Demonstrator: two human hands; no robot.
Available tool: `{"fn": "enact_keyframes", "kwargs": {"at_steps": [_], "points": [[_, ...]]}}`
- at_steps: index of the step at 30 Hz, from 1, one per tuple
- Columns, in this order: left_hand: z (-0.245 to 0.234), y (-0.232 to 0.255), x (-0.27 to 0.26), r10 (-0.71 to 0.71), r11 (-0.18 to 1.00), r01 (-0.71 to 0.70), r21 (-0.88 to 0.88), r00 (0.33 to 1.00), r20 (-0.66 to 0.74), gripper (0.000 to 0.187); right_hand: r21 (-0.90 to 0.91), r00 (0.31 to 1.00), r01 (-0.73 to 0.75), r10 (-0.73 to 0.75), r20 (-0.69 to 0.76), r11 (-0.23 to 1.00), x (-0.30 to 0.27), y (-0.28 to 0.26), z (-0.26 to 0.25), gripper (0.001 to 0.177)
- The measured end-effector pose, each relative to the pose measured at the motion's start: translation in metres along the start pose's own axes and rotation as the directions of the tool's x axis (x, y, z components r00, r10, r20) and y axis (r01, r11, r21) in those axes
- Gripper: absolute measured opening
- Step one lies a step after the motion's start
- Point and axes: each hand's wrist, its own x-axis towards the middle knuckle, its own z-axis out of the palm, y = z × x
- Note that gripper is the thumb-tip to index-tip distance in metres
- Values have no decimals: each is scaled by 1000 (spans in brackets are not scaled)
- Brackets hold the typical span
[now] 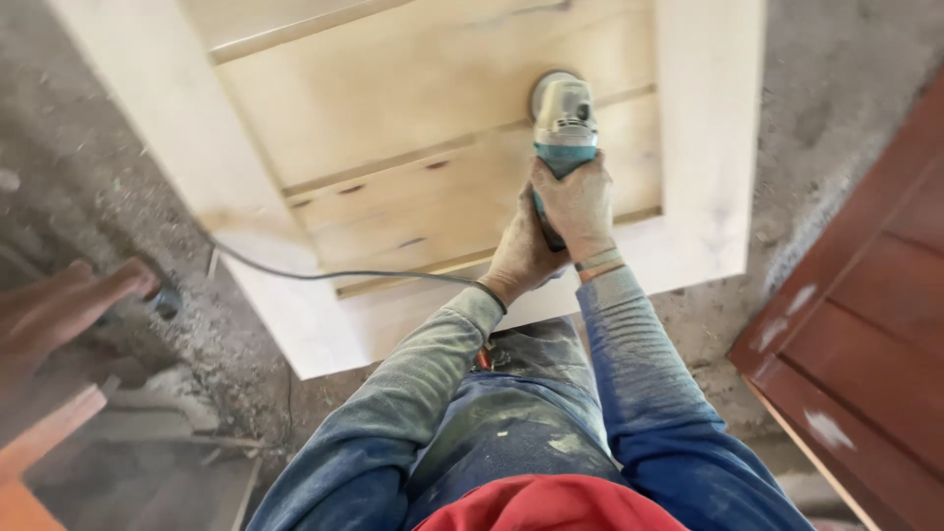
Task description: Sanding the surface of a wooden door using an angle grinder with a sanding disc attachment.
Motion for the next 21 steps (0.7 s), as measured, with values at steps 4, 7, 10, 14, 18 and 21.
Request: {"fn": "enact_keyframes", "kwargs": {"at_steps": [4, 7, 10, 14, 18, 21], "points": [[-36, -23, -22, -39, 999, 38, -15, 998, -44, 130, -98, 995, 93, -89, 49, 991, -21, -27, 33, 73], [-60, -40, -38, -23, 999, 20, -29, 993, -117, 131, -63, 985, 135, -127, 115, 989, -39, -62, 55, 73], [-86, -53, -58, -39, 996, 23, -85, 980, -196, 128, -82, 968, 194, -177, 178, 978, -53, -85, 84, 73], [-117, -69, -75, -44, 979, -16, -202, 956, -290, 122, -89, 934, 250, -216, 284, 964, -75, -127, 121, 71], [-143, -85, -84, -21, 948, -112, -297, 911, -412, 113, -145, 898, 321, -252, 361, 936, -90, -169, 149, 74], [-158, -87, -86, -19, 921, -172, -349, 877, -480, 107, -153, 862, 335, -236, 448, 930, -95, -190, 164, 76]]}}
